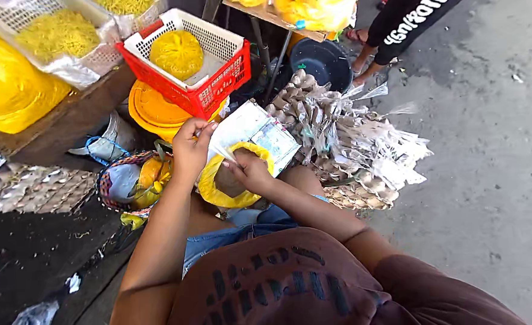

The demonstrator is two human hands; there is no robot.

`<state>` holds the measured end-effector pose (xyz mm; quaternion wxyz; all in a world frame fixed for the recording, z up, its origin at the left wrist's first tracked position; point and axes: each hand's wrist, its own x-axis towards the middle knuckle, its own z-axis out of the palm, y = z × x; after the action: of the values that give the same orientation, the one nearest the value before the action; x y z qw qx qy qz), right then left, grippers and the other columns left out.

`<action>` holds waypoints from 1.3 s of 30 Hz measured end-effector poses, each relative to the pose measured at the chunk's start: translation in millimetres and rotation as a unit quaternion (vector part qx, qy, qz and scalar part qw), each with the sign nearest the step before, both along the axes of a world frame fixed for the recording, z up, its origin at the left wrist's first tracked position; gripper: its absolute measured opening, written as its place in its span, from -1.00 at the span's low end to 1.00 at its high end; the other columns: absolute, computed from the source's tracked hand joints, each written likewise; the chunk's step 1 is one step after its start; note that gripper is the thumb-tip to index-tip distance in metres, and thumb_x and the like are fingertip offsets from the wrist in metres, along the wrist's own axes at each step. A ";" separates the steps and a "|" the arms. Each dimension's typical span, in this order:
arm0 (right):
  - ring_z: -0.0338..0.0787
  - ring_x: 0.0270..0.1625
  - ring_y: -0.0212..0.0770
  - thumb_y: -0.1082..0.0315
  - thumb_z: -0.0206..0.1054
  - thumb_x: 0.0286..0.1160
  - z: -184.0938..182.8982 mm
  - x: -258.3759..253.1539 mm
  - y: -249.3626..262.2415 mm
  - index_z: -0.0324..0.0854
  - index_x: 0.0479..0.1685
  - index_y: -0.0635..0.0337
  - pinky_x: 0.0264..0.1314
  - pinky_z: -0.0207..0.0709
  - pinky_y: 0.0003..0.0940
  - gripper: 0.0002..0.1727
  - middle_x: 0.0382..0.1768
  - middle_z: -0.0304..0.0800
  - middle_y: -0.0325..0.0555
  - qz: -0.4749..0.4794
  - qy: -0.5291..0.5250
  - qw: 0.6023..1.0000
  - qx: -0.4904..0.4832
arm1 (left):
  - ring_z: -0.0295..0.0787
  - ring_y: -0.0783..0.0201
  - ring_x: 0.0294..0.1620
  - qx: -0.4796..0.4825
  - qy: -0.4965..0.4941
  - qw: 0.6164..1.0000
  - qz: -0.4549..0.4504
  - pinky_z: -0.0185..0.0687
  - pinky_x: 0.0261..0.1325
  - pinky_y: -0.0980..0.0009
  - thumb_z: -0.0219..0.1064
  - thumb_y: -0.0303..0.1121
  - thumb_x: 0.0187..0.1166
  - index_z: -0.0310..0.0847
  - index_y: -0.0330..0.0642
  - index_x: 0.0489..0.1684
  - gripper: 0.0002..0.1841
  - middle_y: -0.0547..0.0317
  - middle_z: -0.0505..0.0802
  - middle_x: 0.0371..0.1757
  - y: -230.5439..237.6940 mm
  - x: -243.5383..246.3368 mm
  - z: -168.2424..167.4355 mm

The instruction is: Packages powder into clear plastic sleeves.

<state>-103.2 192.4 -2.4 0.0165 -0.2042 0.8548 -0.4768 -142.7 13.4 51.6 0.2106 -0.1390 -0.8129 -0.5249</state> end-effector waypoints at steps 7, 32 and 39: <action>0.78 -0.17 0.13 0.07 -0.04 0.87 -8.7 8.1 18.3 0.66 -0.05 0.42 0.02 0.59 0.13 -0.46 -0.30 0.75 0.21 0.072 -0.109 0.989 0.067 | 0.77 0.06 -0.10 -0.161 -0.087 0.975 0.122 0.66 0.10 0.03 0.43 -0.14 0.62 0.75 -0.31 0.08 -0.63 -0.06 0.83 -0.18 -1.6 15.9 -15.3; 0.87 -0.02 0.25 0.24 0.13 0.82 8.9 13.1 87.3 0.73 -0.02 0.36 0.03 0.65 0.25 -0.64 -0.19 0.84 0.24 0.102 0.070 0.984 0.129 | 0.43 0.79 -0.63 0.067 -0.319 0.911 -0.252 0.39 -0.50 0.72 0.09 -0.46 0.72 0.78 0.00 -0.23 -0.71 0.77 0.69 -0.57 2.8 56.7 -48.0; 0.59 0.56 0.13 0.39 0.41 0.55 39.9 16.0 47.4 0.89 -0.23 0.35 0.61 0.37 0.09 -0.80 0.39 0.74 0.17 0.097 0.059 0.992 -0.063 | 0.71 0.70 -0.35 0.148 -0.275 0.857 -0.410 0.67 -0.13 0.64 0.12 -0.14 0.82 0.82 0.17 -0.10 -0.72 0.64 0.83 -0.37 42.2 100.5 -56.2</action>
<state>-87.2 239.8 37.4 -0.0010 -0.3146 0.7988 -0.5128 -42.2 55.6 -4.5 -0.2374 -0.2767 -0.6198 -0.6949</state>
